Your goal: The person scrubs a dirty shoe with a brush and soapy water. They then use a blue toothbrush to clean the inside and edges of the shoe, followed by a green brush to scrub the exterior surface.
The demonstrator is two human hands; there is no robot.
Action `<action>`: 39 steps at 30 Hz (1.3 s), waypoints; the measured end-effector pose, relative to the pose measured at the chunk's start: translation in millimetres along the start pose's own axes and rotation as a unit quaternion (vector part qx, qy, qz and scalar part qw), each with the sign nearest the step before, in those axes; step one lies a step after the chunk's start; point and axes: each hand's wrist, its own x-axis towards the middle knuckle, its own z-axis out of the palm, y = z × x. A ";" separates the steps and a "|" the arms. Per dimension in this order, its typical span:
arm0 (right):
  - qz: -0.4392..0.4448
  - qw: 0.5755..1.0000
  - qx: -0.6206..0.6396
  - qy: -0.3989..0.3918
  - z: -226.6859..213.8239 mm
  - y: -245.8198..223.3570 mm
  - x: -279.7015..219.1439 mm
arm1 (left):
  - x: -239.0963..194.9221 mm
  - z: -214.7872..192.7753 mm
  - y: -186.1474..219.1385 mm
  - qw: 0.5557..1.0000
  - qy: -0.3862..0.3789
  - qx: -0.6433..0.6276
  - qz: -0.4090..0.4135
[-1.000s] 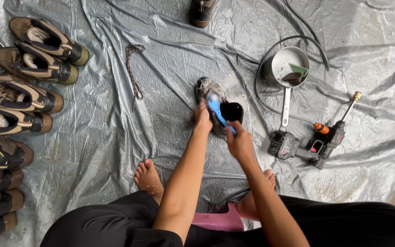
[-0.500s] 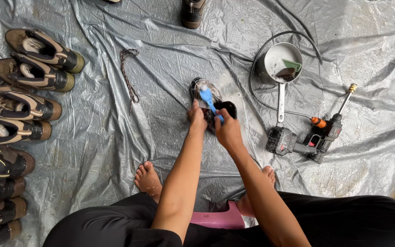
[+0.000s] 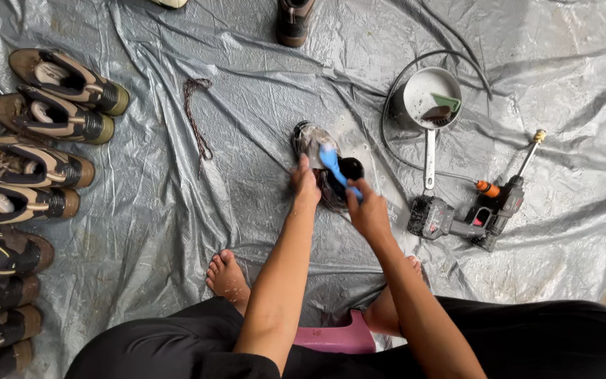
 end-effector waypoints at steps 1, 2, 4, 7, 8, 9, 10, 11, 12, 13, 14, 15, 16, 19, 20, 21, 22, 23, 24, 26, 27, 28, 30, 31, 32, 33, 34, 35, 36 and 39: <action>0.006 1.000 0.003 -0.002 14.8 -1.3 7.1 | 4.0 -10.6 -6.2 1.000 0.002 0.006 -0.001; -0.017 1.000 0.003 0.010 22.6 -5.0 25.8 | 9.7 -6.1 -6.7 1.000 0.005 0.001 -0.011; -0.038 0.999 0.000 0.016 29.6 -7.3 25.8 | 28.8 -10.3 -18.4 1.000 0.014 -0.006 -0.025; -0.044 0.999 0.026 -0.015 22.0 -2.4 5.3 | 45.3 -7.2 -13.2 0.999 0.002 0.017 -0.029; -0.022 0.999 0.027 -0.009 18.8 11.4 -1.0 | 21.9 -11.0 -5.5 1.000 0.008 0.024 -0.020; -0.001 1.000 0.029 -0.003 15.5 25.8 -7.4 | -1.3 -14.6 1.8 0.999 0.013 0.031 -0.010; 0.004 0.999 0.032 -0.005 22.6 16.0 6.9 | -7.9 -15.6 5.6 0.999 0.014 0.036 -0.010; -0.009 0.999 0.035 0.013 29.1 6.3 20.8 | -15.3 -16.6 9.5 0.998 0.022 0.061 -0.004; -0.025 0.999 0.035 0.032 30.8 -2.4 37.6 | -24.9 -12.6 13.2 0.996 0.029 0.080 0.001; -0.025 0.999 0.035 0.031 31.3 -3.3 28.2 | -16.3 -17.0 11.5 0.996 0.030 0.081 0.000; -0.031 0.999 0.028 0.021 31.1 -6.8 23.5 | -5.3 -17.0 12.9 0.997 0.034 0.070 -0.008; -0.038 0.999 0.021 0.011 31.1 -10.6 19.1 | 6.0 -16.8 14.5 0.997 0.039 0.058 -0.016; -0.041 0.999 0.020 0.015 25.4 -1.7 7.8 | -2.3 -10.3 20.8 0.998 0.035 0.055 -0.014; 0.045 0.998 0.043 -0.007 20.8 17.8 -6.6 | -27.0 -8.5 27.7 0.997 0.031 0.059 -0.025; 0.025 0.999 0.047 0.010 28.0 13.7 6.0 | -32.1 -13.1 30.9 0.997 0.028 0.063 -0.024; 0.005 0.998 0.052 0.027 34.7 9.5 18.1 | -38.0 -17.8 34.6 0.997 0.024 0.068 -0.022; 0.000 0.998 0.049 0.029 29.0 2.4 23.5 | -26.7 -15.9 28.4 0.998 0.022 0.063 -0.022; 0.003 0.999 0.037 0.015 23.6 -5.5 28.6 | -15.2 -14.0 22.9 0.997 0.021 0.072 -0.001; 0.009 1.000 0.025 -0.002 23.6 -13.8 29.1 | -2.1 -19.4 16.5 0.996 0.023 0.084 0.019; 0.025 0.999 -0.005 -0.022 -13.9 -9.0 2.5 | 1.9 -22.7 15.3 0.982 0.028 0.167 0.081; 0.043 0.998 -0.033 -0.041 -33.8 -5.3 -9.0 | 4.0 -21.6 13.0 0.957 0.032 0.251 0.142; 0.045 0.997 -0.038 -0.046 -32.6 5.0 -16.8 | -3.4 -22.1 23.1 0.958 0.035 0.251 0.136; 0.055 0.993 -0.079 -0.067 -32.6 22.8 -26.3 | -15.0 -13.5 49.2 0.889 -0.009 0.323 0.325; 0.054 0.993 -0.081 -0.064 -10.3 34.5 -17.3 | -12.7 -16.4 59.8 0.890 -0.011 0.320 0.326; 0.051 0.991 -0.108 -0.065 9.2 45.4 -2.5 | -9.3 -13.4 72.2 0.848 -0.047 0.334 0.409; 0.049 0.987 -0.136 -0.065 28.8 56.4 13.5 | -5.1 -10.3 84.7 0.797 -0.082 0.344 0.489; 0.048 0.987 -0.139 -0.069 34.5 57.2 25.4 | -13.3 -8.6 94.1 0.800 -0.078 0.344 0.485; 0.028 0.986 -0.154 -0.059 41.0 57.7 37.7 | -20.5 -6.8 104.0 0.747 -0.154 0.427 0.485; 0.004 0.985 -0.166 -0.047 49.2 53.6 56.3 | -23.7 -1.8 119.8 0.682 -0.226 0.501 0.482; -0.041 0.987 -0.154 -0.013 53.7 19.0 49.2 | 17.9 15.2 85.9 0.661 -0.276 0.579 0.390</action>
